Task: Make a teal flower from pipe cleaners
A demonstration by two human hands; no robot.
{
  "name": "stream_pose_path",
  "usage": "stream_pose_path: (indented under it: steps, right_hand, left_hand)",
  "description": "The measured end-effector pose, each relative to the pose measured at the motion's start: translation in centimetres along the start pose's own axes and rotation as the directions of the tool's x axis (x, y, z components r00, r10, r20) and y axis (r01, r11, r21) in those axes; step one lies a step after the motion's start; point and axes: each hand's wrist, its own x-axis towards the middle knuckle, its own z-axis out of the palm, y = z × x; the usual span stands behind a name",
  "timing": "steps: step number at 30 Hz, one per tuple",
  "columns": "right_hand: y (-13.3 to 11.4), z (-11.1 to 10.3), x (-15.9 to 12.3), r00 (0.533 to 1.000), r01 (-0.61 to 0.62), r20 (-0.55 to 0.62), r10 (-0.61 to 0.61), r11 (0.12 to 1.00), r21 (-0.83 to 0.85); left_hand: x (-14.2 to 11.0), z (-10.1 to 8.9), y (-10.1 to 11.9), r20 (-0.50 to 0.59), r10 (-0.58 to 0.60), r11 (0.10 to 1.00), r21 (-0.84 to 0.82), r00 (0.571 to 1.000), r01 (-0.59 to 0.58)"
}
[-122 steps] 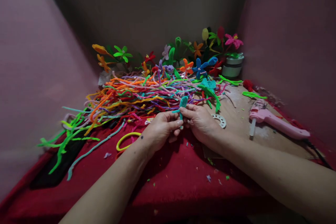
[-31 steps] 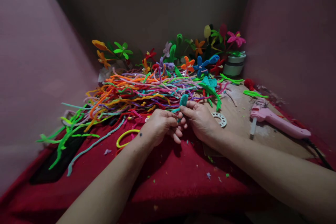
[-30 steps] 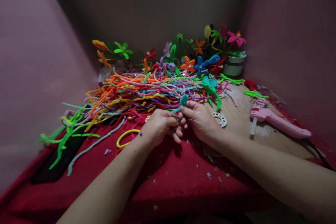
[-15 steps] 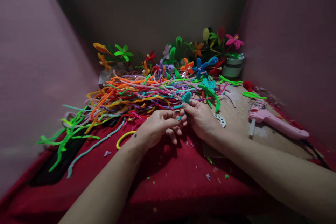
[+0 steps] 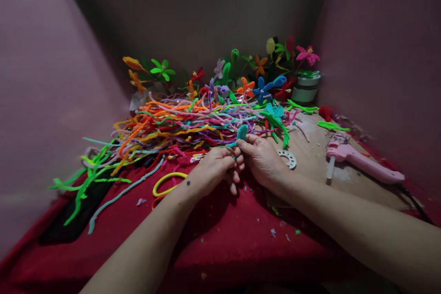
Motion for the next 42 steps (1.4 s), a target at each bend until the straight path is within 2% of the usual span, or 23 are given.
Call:
stream_pose_path:
  steps: [6, 9, 14, 17, 20, 22, 25, 28, 30, 36, 39, 42]
  right_hand:
    - [-0.1, 0.2, -0.2, 1.000, -0.021, -0.003, 0.021, 0.998, 0.052]
    - [-0.4, 0.3, -0.2, 0.999, -0.033, -0.013, 0.034, 0.995, 0.093]
    - [-0.9, 0.1, 0.2, 0.997, 0.011, -0.073, -0.002, 0.993, 0.118]
    - [-1.0, 0.0, 0.4, 0.995, 0.026, -0.099, -0.016, 0.995, 0.099]
    - [-0.9, 0.0, 0.4, 0.993, 0.017, -0.118, -0.007, 0.997, 0.082]
    - [-0.9, 0.0, 0.3, 0.991, 0.019, -0.134, -0.009, 0.997, 0.076]
    - [-0.9, 0.0, 0.3, 0.990, 0.027, -0.139, -0.017, 0.997, 0.066]
    - [-0.8, -0.1, 0.3, 0.992, 0.035, -0.119, -0.029, 0.998, 0.056]
    - [-0.8, 0.0, 0.2, 0.993, 0.043, -0.107, -0.039, 0.998, 0.034]
    - [-0.8, 0.1, -0.1, 0.996, 0.030, -0.079, -0.033, 0.999, -0.042]
    - [-0.7, 0.1, -0.2, 0.998, 0.037, -0.045, -0.040, 0.996, -0.083]
    - [-0.6, 0.3, -0.4, 0.999, 0.048, -0.007, -0.048, 0.995, -0.086]
  left_hand:
    - [0.1, -0.1, -0.2, 0.033, 0.025, 0.990, -0.137, 0.999, -0.020]
    - [0.0, -0.1, -0.2, -0.029, 0.045, 0.990, -0.135, 0.999, -0.049]
    - [-0.5, -0.5, 0.5, -0.113, 0.060, 0.996, 0.073, 0.992, -0.052]
    - [-0.6, -0.7, 1.0, -0.184, 0.163, 0.967, 0.224, 0.969, -0.120]
    - [-0.5, -0.6, 0.8, -0.237, 0.304, 0.900, 0.389, 0.923, -0.197]
    - [-0.4, -0.5, 0.4, -0.244, 0.400, 0.812, 0.541, 0.884, -0.218]
    - [-0.3, -0.3, -0.2, -0.235, 0.502, 0.674, 0.710, 0.832, -0.206]
    - [-0.3, -0.2, -0.3, -0.220, 0.540, 0.585, 0.792, 0.812, -0.174]
    - [-0.4, -0.2, -0.1, -0.218, 0.530, 0.575, 0.803, 0.820, -0.158]
    - [-0.7, -0.3, 0.4, -0.198, 0.418, 0.648, 0.749, 0.887, -0.138]
    - [-0.8, -0.2, 0.5, -0.211, 0.408, 0.643, 0.757, 0.888, -0.115]
    - [-0.7, -0.1, 0.5, -0.248, 0.429, 0.637, 0.765, 0.869, -0.096]
